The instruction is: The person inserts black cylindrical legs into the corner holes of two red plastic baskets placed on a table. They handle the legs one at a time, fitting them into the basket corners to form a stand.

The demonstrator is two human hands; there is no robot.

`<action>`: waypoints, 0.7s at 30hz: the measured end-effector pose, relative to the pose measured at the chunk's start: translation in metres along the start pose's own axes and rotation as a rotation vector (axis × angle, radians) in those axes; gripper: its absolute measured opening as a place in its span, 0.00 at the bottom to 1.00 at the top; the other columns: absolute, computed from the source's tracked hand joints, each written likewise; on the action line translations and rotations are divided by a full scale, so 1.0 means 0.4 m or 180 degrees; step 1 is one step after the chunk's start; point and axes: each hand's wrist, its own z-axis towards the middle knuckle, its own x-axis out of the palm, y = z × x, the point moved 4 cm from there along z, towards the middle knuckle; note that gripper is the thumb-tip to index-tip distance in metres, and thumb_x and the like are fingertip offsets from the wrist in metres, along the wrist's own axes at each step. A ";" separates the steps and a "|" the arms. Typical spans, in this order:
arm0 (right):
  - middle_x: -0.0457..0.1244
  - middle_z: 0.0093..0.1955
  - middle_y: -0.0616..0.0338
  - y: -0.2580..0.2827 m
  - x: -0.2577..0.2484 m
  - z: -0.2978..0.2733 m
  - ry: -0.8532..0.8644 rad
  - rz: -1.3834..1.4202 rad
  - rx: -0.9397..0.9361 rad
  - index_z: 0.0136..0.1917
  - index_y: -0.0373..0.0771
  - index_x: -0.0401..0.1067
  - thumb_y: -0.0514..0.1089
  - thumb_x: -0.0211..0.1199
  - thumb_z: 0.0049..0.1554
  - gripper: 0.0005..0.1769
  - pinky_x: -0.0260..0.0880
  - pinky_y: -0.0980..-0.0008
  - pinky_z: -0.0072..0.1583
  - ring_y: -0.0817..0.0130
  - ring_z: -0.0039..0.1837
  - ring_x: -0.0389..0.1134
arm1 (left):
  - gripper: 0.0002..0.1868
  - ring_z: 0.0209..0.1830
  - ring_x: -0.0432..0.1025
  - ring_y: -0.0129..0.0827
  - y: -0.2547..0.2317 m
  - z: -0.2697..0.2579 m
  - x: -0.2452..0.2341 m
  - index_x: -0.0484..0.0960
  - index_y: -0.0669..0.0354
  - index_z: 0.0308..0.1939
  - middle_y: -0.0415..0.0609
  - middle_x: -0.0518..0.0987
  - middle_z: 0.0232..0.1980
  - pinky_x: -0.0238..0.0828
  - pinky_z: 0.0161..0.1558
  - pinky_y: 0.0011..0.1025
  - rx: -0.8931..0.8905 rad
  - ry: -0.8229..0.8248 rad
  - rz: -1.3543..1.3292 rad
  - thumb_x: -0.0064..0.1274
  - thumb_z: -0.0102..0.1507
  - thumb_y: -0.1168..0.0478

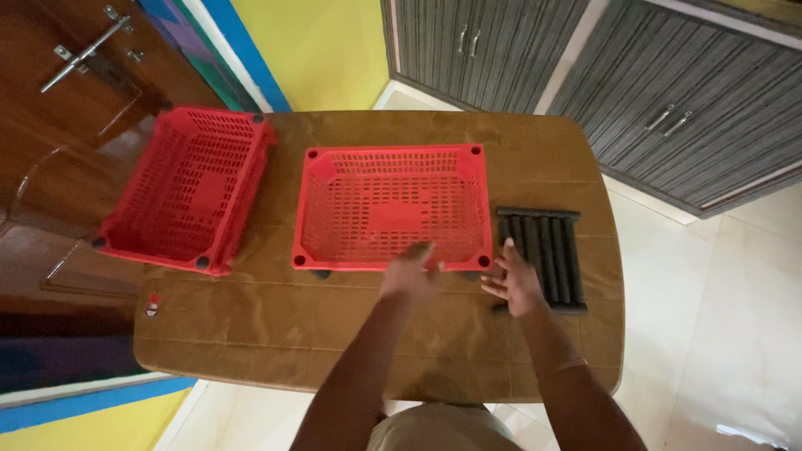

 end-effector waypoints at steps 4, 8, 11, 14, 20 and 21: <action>0.62 0.72 0.49 0.061 0.065 -0.088 0.0468 -0.0151 0.0078 0.74 0.44 0.62 0.73 0.46 0.61 0.41 0.67 0.43 0.67 0.50 0.63 0.68 | 0.13 0.44 0.81 0.42 0.090 -0.048 -0.157 0.86 0.48 0.49 0.48 0.85 0.46 0.79 0.46 0.42 -0.1294 -0.1103 0.0104 0.55 0.66 0.49; 0.63 0.67 0.45 0.054 0.091 -0.090 0.0995 0.0393 0.0013 0.71 0.39 0.66 0.68 0.51 0.65 0.35 0.66 0.42 0.70 0.48 0.64 0.66 | 0.26 0.43 0.79 0.47 0.216 -0.097 -0.332 0.80 0.52 0.55 0.54 0.81 0.49 0.79 0.39 0.45 -0.2533 -0.2115 0.0107 0.62 0.60 0.43; 0.63 0.68 0.55 0.022 0.088 -0.060 0.0986 0.0595 0.0016 0.70 0.44 0.67 0.61 0.50 0.65 0.28 0.65 0.44 0.71 0.53 0.66 0.65 | 0.31 0.43 0.77 0.52 0.332 -0.130 -0.366 0.76 0.56 0.59 0.60 0.75 0.52 0.81 0.34 0.46 -0.3262 -0.1695 -0.0240 0.63 0.59 0.41; 0.63 0.69 0.59 -0.004 0.085 -0.033 0.0827 0.0823 -0.0035 0.70 0.44 0.67 0.57 0.50 0.66 0.25 0.65 0.49 0.71 0.58 0.68 0.66 | 0.30 0.40 0.80 0.50 0.466 -0.137 -0.312 0.73 0.51 0.62 0.51 0.81 0.47 0.80 0.38 0.46 -0.3649 -0.1146 -0.1478 0.56 0.63 0.39; 0.63 0.70 0.58 -0.017 0.100 -0.019 0.0749 0.1171 -0.0429 0.69 0.39 0.67 0.55 0.53 0.66 0.25 0.67 0.52 0.69 0.59 0.69 0.65 | 0.19 0.41 0.78 0.43 0.642 -0.145 -0.217 0.77 0.66 0.55 0.55 0.80 0.46 0.85 0.44 0.43 -0.3125 -0.1332 -0.3534 0.52 0.69 0.53; 0.64 0.69 0.57 -0.021 0.096 -0.017 0.0475 0.1209 -0.0400 0.68 0.38 0.68 0.54 0.54 0.66 0.24 0.68 0.51 0.68 0.58 0.68 0.66 | 0.18 0.41 0.78 0.42 0.647 -0.147 -0.219 0.78 0.69 0.54 0.56 0.80 0.46 0.85 0.45 0.43 -0.3091 -0.1349 -0.3662 0.52 0.70 0.55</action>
